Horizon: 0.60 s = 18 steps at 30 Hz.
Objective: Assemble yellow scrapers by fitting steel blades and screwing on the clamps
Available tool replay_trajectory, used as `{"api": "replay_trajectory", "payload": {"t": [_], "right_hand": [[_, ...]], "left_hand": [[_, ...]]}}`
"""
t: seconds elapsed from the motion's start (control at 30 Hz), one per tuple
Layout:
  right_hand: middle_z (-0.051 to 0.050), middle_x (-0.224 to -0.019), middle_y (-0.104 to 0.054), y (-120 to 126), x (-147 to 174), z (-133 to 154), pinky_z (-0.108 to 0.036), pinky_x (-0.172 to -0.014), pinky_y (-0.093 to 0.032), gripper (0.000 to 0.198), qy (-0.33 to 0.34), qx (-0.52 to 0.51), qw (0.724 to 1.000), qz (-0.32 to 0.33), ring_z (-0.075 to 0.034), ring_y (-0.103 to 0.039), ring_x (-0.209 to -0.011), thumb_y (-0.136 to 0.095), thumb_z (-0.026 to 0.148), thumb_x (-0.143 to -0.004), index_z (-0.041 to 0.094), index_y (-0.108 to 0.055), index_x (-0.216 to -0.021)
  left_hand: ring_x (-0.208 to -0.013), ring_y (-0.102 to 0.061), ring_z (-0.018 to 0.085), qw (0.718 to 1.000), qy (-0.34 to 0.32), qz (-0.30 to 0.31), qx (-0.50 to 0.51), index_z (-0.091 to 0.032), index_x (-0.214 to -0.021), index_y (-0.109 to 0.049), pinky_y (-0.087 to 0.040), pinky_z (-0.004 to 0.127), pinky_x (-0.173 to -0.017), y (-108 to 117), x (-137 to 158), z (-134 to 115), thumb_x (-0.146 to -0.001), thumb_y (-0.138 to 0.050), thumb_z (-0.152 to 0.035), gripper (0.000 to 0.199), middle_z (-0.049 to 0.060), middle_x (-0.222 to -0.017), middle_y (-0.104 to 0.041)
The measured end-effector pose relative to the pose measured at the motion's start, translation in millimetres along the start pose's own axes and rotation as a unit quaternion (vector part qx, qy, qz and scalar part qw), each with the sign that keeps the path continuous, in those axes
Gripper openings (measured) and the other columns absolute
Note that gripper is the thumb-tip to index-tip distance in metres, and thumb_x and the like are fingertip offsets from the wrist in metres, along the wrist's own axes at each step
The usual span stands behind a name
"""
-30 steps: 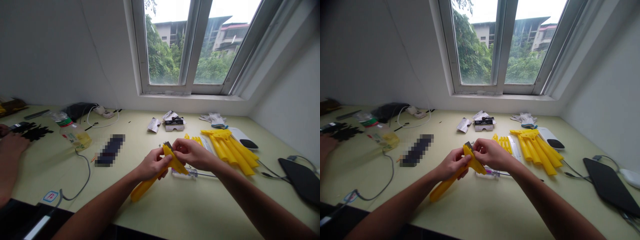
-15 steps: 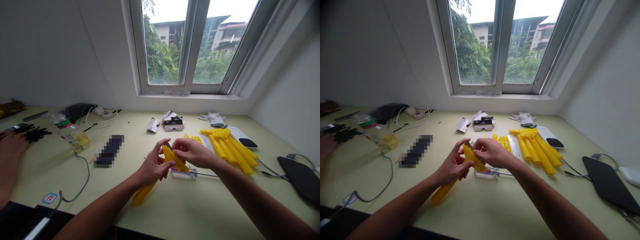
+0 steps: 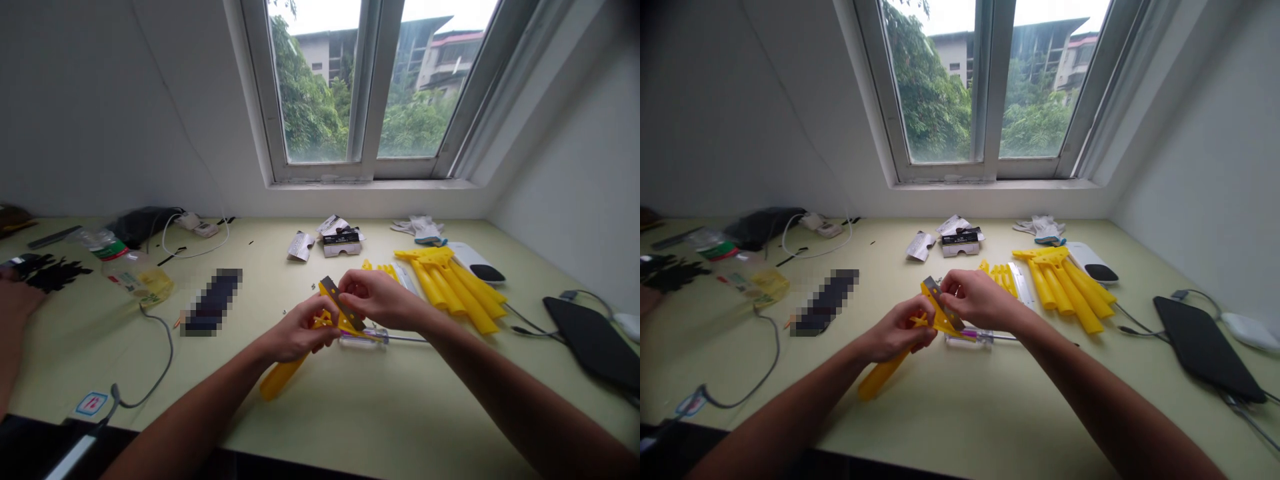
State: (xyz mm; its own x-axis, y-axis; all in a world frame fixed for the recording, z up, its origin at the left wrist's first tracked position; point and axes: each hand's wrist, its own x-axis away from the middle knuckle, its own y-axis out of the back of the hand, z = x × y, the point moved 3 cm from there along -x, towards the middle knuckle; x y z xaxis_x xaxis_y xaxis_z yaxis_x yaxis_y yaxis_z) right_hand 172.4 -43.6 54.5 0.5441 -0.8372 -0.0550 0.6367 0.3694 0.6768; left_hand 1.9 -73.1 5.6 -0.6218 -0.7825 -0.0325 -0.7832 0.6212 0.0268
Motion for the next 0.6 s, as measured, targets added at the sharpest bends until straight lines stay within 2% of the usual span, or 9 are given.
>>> {"api": "replay_trajectory", "payload": {"t": [0.17,0.6], "right_hand": [[-0.002,-0.077,-0.067,0.1,1.0,0.4,-0.022,-0.055,-0.041,0.015,0.002,0.01,1.0,-0.012,-0.011,-0.058,-0.063,-0.055,0.034,-0.085,0.019,-0.059,-0.085],[0.001,-0.071,-0.063,-4.3,0.8,2.5,-0.02,-0.052,-0.041,0.013,0.004,-0.016,1.0,0.005,-0.01,-0.055,-0.06,-0.052,0.032,-0.087,0.02,-0.055,-0.086]], "left_hand": [[-0.053,-0.044,0.005,0.999,0.006,0.03,0.009,-0.017,-0.082,-0.048,-0.039,0.017,-0.048,1.5,2.0,-3.7,-0.08,-0.07,-0.036,0.029,-0.004,-0.068,-0.048],[-0.053,-0.046,0.005,0.999,0.011,0.021,0.022,-0.016,-0.083,-0.047,-0.039,0.017,-0.047,1.9,4.7,-3.9,-0.081,-0.069,-0.034,0.028,-0.002,-0.069,-0.05]]}}
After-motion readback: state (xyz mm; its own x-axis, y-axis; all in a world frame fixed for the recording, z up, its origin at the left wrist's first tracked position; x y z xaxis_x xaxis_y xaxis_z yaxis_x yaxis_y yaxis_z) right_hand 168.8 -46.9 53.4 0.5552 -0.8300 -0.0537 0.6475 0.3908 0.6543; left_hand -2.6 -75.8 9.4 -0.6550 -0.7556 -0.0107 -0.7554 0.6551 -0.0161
